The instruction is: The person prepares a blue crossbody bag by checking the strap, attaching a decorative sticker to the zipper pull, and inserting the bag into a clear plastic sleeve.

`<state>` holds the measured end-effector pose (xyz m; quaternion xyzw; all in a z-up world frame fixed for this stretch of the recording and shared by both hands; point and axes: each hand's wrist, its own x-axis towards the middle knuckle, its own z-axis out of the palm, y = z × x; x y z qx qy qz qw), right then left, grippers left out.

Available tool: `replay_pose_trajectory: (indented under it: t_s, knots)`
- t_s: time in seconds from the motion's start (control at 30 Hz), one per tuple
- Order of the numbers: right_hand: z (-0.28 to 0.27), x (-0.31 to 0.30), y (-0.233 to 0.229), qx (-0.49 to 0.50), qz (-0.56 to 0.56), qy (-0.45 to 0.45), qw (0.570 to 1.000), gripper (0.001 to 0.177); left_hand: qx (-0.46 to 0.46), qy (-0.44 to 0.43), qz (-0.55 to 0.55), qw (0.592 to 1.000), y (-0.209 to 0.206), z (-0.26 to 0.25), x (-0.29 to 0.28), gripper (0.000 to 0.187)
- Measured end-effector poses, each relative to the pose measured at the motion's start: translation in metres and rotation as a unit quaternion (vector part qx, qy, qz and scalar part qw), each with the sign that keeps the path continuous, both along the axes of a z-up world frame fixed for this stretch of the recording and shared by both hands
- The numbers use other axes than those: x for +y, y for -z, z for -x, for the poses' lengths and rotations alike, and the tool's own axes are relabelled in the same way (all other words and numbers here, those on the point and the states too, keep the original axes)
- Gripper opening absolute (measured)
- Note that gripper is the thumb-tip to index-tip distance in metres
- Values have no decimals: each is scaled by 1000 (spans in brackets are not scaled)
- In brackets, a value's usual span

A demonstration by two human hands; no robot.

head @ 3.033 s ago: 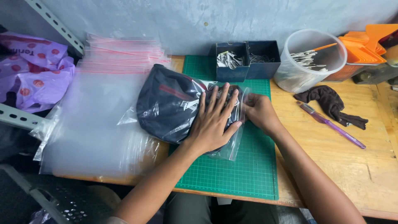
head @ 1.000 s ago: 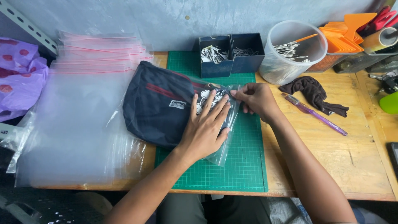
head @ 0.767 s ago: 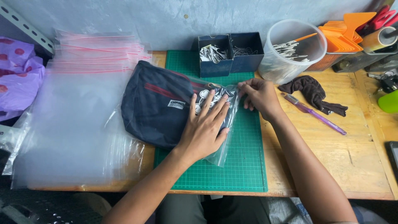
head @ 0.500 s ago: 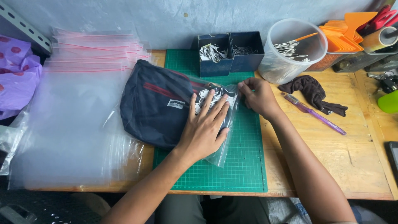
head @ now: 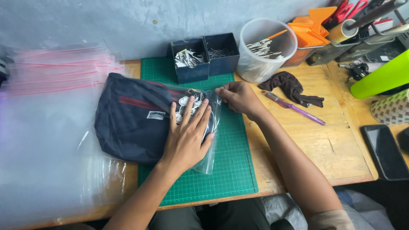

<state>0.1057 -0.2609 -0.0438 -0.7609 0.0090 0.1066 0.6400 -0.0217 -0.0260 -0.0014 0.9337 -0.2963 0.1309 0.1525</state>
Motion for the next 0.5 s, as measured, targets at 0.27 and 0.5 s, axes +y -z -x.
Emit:
replay_pose_trajectory:
  t_s: [0.27,0.5]
  knots:
    - [-2,-6,-2,56,-20,-6,998,33,4,-4,1,1000,0,0,-1,72]
    - [-20,-4,26,-32,84,-4,996,21,-22,-7,1,1000,-3,4,-3,68]
